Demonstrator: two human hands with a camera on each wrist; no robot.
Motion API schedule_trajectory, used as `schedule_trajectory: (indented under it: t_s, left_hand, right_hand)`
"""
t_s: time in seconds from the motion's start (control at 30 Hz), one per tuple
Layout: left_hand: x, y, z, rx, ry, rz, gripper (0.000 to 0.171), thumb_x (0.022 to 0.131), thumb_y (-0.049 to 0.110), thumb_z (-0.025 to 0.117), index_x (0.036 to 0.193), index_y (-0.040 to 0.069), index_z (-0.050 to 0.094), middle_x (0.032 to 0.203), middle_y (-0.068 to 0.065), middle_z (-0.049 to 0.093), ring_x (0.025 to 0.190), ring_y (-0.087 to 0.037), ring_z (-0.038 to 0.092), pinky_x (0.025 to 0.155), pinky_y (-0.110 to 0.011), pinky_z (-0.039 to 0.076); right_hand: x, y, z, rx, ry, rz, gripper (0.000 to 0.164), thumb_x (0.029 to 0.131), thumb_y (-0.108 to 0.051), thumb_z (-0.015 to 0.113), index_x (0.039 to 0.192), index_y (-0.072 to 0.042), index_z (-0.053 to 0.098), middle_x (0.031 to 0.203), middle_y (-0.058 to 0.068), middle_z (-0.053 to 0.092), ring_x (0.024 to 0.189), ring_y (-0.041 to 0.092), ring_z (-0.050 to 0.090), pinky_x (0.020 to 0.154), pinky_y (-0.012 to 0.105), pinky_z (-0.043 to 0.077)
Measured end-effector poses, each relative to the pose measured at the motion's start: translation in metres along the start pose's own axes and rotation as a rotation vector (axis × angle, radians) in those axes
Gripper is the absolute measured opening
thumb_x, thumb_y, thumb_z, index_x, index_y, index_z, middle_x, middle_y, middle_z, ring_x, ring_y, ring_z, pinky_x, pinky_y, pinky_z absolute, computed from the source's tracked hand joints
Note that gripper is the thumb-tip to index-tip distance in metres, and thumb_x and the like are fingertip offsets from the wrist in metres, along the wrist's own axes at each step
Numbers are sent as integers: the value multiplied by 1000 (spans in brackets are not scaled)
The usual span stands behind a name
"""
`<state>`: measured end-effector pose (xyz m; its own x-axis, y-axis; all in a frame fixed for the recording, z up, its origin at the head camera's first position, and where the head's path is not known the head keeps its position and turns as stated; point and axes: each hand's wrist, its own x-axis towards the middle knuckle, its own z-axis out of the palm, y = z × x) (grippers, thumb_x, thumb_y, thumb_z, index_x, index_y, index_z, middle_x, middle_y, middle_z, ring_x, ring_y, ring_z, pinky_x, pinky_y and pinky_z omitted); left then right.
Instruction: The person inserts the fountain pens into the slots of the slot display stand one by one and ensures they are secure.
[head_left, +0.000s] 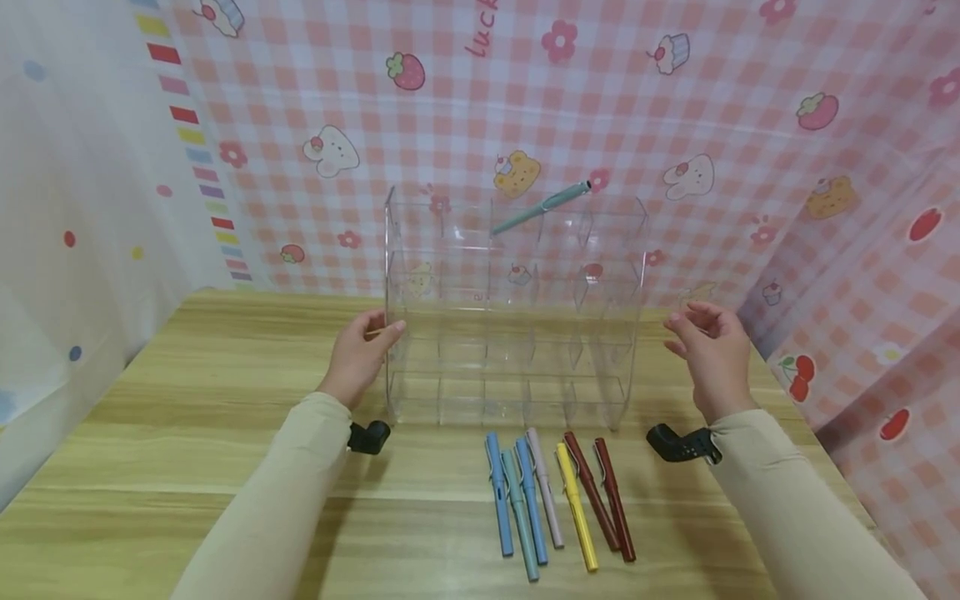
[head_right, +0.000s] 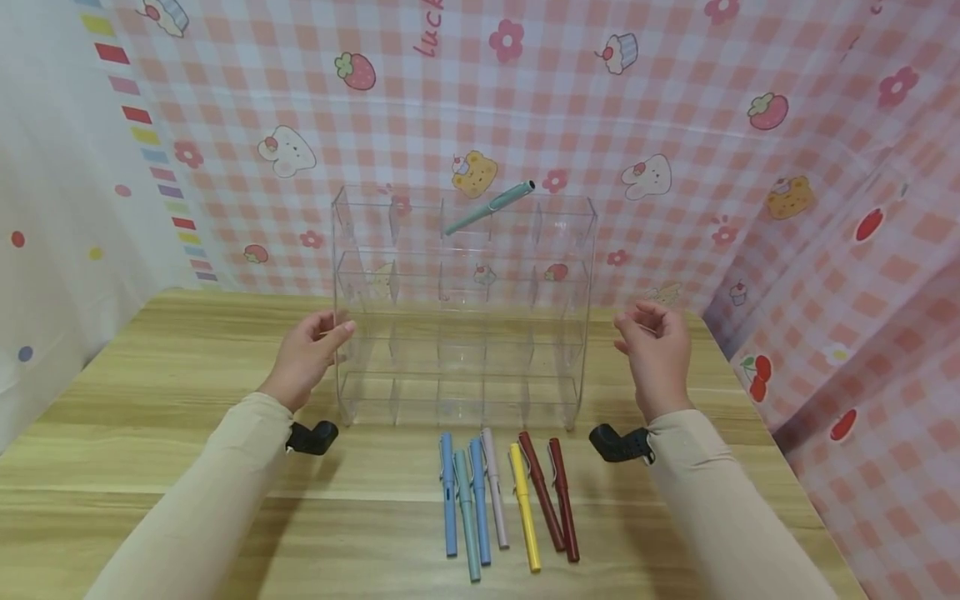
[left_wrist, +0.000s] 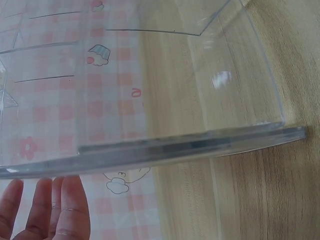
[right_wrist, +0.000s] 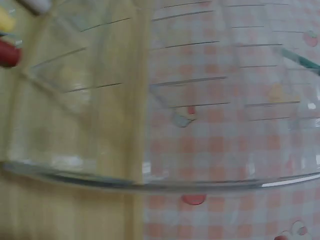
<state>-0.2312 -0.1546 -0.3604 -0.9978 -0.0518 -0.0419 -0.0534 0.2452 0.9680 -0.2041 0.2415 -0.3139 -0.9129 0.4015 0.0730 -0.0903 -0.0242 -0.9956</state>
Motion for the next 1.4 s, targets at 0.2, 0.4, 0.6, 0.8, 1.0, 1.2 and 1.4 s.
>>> schedule_trajectory:
  t_s: [0.2,0.4,0.6,0.8,1.0,1.2,1.4]
  left_hand:
    - [0,0,1,1,-5,-12,58,99,31,56,145,3,37,141,-17,45,125,-31,45,99,-44,42]
    - [0,0,2,8,-3,-13,56,99,31,55,144,3,39,140,-17,46,124,-30,45,98,-43,42]
    - [0,0,3,14,3,-14,54,99,31,55,142,3,41,137,-17,47,120,-31,47,96,-42,43]
    - [0,0,4,15,2,-22,54,99,32,55,142,3,41,137,-17,45,118,-31,48,94,-41,43]
    - [0,1,3,32,6,-25,57,98,37,55,142,3,42,138,-16,45,116,-30,48,91,-38,44]
    - [-1,2,2,34,10,-27,56,98,37,55,141,3,42,138,-16,45,115,-28,48,89,-36,43]
    - [-1,1,3,41,16,-33,55,98,38,55,139,3,44,137,-15,45,113,-27,48,88,-34,44]
  right_hand:
    - [-16,24,-17,-134,-74,47,19,94,-12,62,108,-18,51,96,-6,56,84,1,62,70,18,53]
    - [-31,41,-23,-299,-164,56,30,96,-18,60,122,-6,48,99,-7,56,85,-2,61,73,18,53]
    - [-44,55,-20,-377,-223,96,44,96,-17,60,131,4,43,102,-3,56,86,-2,59,76,20,53]
    - [-54,67,-15,-395,-240,119,39,96,-10,59,128,6,45,104,1,60,83,-3,55,78,23,53]
    - [-62,73,-16,-402,-225,149,38,95,-7,59,128,7,46,111,13,58,82,-2,55,75,20,53]
    - [-71,80,-15,-455,-261,174,36,94,-6,60,125,8,49,113,19,58,84,8,58,72,24,54]
    - [-78,89,-15,-503,-316,175,36,91,-5,61,122,10,51,108,20,60,87,16,60,70,27,55]
